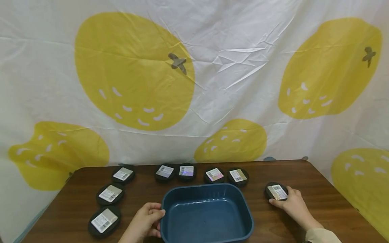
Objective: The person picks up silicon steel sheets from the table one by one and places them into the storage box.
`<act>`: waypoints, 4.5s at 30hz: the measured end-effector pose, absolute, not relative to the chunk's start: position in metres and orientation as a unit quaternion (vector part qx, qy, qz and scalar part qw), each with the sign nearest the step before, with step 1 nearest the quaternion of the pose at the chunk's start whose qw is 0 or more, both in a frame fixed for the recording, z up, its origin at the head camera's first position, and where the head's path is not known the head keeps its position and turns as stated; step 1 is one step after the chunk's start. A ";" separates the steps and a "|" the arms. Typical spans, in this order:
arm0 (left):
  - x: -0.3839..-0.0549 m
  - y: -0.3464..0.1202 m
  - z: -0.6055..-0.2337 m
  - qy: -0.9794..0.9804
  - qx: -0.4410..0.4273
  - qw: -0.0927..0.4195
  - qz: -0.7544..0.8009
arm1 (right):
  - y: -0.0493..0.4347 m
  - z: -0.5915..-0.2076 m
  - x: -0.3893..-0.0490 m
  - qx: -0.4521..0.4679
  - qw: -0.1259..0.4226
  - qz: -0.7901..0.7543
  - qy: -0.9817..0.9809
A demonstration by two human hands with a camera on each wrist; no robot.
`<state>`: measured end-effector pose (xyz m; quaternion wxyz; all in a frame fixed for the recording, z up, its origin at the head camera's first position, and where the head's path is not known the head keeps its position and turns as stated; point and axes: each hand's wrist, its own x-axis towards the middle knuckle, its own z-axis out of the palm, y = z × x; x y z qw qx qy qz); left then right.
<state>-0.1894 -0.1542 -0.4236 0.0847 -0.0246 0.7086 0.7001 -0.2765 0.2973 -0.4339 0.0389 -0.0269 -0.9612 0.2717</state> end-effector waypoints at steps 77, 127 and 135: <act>-0.191 -0.153 -0.424 0.705 -0.041 0.063 0.706 | 0.264 -0.380 -0.250 0.019 0.072 0.272 -0.959; -0.190 -0.151 -0.424 0.702 -0.052 0.059 0.708 | 0.196 -0.343 -0.226 0.079 0.068 0.279 -0.955; -0.192 -0.150 -0.424 0.702 -0.055 0.057 0.708 | 0.187 -0.346 -0.226 0.086 0.060 0.291 -0.951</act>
